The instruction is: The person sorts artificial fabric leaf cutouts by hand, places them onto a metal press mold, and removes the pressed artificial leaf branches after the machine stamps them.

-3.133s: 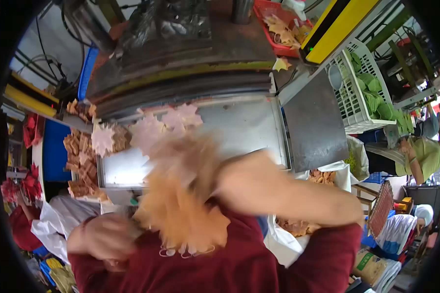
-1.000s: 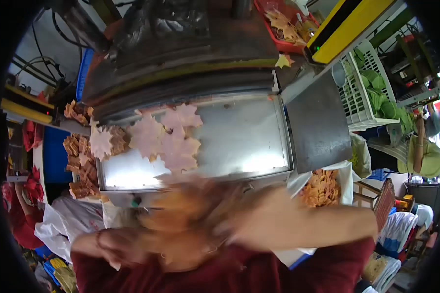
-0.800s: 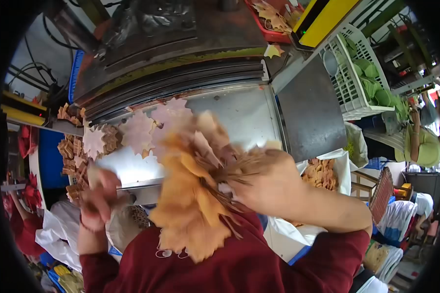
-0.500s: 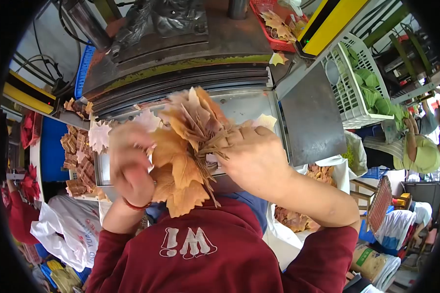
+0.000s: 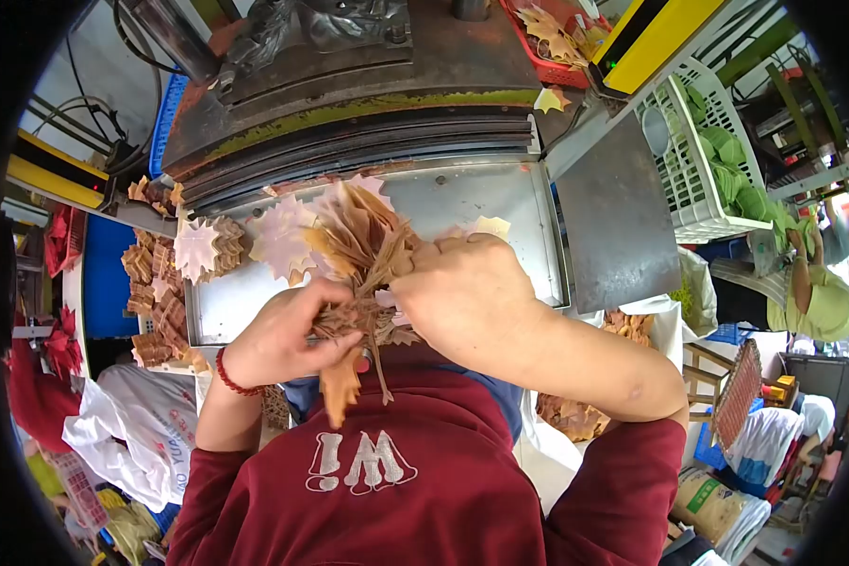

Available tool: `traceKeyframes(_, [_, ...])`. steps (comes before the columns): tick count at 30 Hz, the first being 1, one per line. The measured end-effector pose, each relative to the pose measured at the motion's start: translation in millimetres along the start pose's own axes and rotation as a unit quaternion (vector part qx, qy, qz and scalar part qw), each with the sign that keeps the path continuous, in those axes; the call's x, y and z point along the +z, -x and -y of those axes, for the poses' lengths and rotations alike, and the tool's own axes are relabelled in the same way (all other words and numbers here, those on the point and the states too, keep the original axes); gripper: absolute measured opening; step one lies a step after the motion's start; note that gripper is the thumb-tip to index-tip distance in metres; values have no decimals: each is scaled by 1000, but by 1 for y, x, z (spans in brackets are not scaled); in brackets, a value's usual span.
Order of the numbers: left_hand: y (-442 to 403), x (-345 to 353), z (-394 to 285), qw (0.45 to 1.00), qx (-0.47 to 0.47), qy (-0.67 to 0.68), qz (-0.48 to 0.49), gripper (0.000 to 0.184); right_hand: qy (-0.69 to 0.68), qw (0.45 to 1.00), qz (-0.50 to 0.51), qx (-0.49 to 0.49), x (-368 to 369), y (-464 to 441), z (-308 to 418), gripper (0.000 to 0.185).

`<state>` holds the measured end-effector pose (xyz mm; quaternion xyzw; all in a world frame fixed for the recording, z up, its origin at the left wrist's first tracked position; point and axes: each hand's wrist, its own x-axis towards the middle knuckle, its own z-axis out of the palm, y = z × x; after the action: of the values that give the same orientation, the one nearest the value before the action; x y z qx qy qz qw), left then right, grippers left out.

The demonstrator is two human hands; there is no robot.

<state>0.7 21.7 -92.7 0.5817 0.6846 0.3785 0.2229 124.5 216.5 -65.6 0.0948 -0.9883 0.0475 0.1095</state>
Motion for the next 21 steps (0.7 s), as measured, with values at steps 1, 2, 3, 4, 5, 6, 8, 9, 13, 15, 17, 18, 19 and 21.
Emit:
traceKeyframes(1, [1,-2,-1,1000,0,-22,-1,38,-1,1000,10,-1,-1,-1,1,8])
traceKeyframes(2, [1,-4,-2,999,0,-44,-2,43,-1,1000,20,-1,-2,-2,2,8])
traceKeyframes(3, [1,-5,-3,998,1,-66,-4,47,-20,1000,14,-3,-1,-3,2,8])
traceKeyframes(4, [-3,-5,-5,991,37,-126,-23,56,-40,999,8,-5,1,-3,3,7])
traceKeyframes(5, [-4,-2,-7,989,46,-135,-42,58,-60,998,2,-6,4,-3,3,7])
traceKeyframes(6, [-6,1,-9,986,56,-144,-61,61,-70,998,-1,-4,7,-3,4,7])
traceKeyframes(8, [-5,5,-11,980,59,-173,-81,74,-88,996,-5,2,12,-2,4,7])
traceKeyframes(9, [-5,4,-12,978,73,-179,-75,75,-96,995,-9,-3,12,-2,4,7])
traceKeyframes(13, [-2,5,-8,967,119,-222,-48,77,-119,993,6,-25,17,2,1,8])
traceKeyframes(15, [3,5,-12,957,97,-275,-12,71,-130,991,41,-14,17,3,1,8])
traceKeyframes(17, [5,11,-6,958,112,-257,-50,65,-142,986,89,18,8,-2,2,8])
traceKeyframes(18, [4,13,-4,958,120,-249,-69,61,-134,988,76,13,6,-2,2,8])
traceKeyframes(19, [2,14,-5,975,107,-178,-75,58,-125,990,63,9,5,-3,2,8])
traceKeyframes(21, [-1,15,-6,993,80,-33,-83,54,-62,997,48,6,6,-2,5,9])
